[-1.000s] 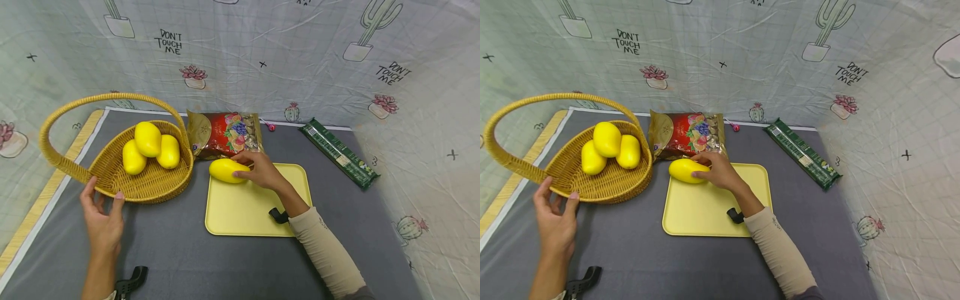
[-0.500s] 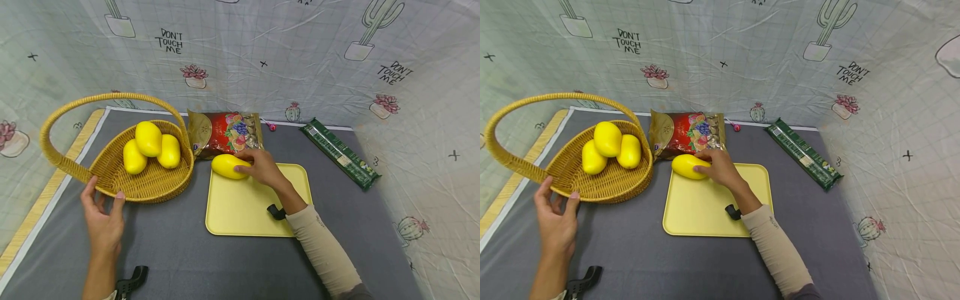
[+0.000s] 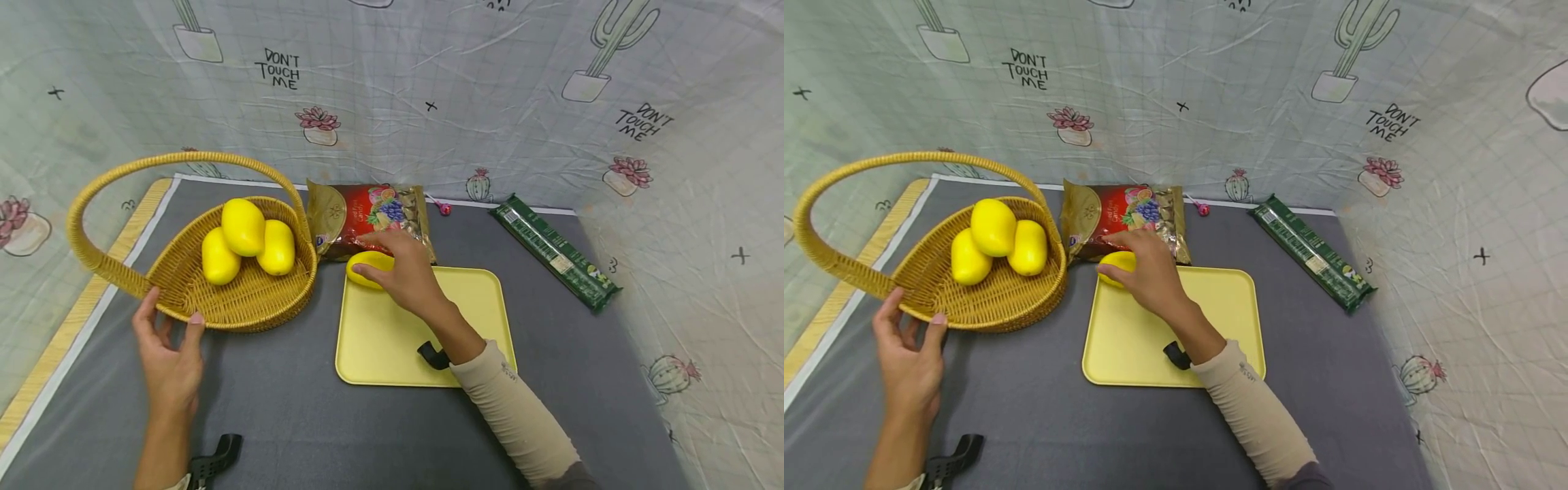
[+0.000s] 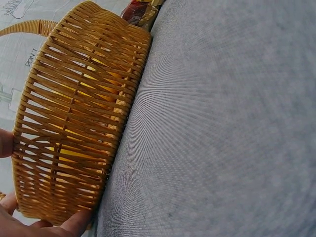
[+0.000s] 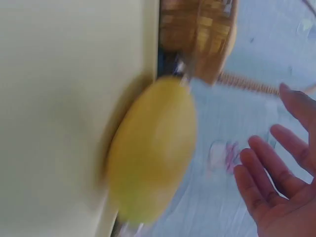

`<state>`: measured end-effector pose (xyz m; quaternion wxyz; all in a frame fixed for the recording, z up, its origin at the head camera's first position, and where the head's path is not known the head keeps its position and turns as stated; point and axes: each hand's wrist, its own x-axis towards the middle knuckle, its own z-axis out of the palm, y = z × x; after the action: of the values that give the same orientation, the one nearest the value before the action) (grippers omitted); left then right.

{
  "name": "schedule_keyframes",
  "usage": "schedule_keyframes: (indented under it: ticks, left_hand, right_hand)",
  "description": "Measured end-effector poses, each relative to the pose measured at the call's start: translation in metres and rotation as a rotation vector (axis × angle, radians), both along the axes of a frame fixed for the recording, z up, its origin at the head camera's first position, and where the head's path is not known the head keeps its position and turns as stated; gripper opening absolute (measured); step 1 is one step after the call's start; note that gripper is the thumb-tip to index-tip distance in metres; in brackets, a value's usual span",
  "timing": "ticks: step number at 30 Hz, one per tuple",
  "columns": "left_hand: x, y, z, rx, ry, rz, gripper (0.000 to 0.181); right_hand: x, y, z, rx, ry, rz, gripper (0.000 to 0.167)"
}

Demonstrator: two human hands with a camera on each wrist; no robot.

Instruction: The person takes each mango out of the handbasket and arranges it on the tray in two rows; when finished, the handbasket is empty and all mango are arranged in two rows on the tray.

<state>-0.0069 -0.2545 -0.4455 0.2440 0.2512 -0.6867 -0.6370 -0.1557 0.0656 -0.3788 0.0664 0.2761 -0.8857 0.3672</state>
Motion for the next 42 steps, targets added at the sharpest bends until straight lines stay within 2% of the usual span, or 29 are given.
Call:
schedule_keyframes:
  ticks: [4, 10, 15, 22, 27, 33, 37, 42]
  left_hand:
    - [0.001, -0.001, 0.001, -0.012, 0.001, 0.000, 0.067]
    - [0.001, 0.001, 0.002, -0.017, -0.005, -0.001, 0.067]
    - [0.001, 0.002, 0.002, -0.044, -0.004, -0.001, 0.067]
    - [0.001, 0.001, 0.001, -0.032, 0.007, -0.007, 0.067]
    - [0.001, 0.001, 0.001, -0.026, -0.006, -0.006, 0.067]
    - [0.000, 0.000, 0.000, -0.055, -0.033, 0.005, 0.067]
    - [0.000, 0.000, -0.001, -0.044, -0.018, 0.000, 0.067]
    - [0.001, -0.001, 0.000, 0.018, 0.020, -0.024, 0.068]
  right_hand:
    - [0.009, -0.026, 0.005, -0.066, 0.034, 0.083, 0.053]
    - [0.016, -0.062, 0.005, -0.132, 0.047, 0.123, 0.060]
    - [0.019, -0.090, 0.007, -0.159, 0.032, 0.146, 0.066]
    - [0.018, -0.125, 0.007, -0.182, -0.035, 0.152, 0.075]
    - [0.012, -0.147, 0.004, -0.147, -0.061, 0.113, 0.080]
    - [-0.005, -0.171, -0.002, -0.072, -0.072, 0.066, 0.085]
    - [-0.016, -0.184, -0.004, -0.022, -0.095, 0.053, 0.088]
    - [-0.027, -0.197, -0.004, 0.042, -0.128, 0.047, 0.087]
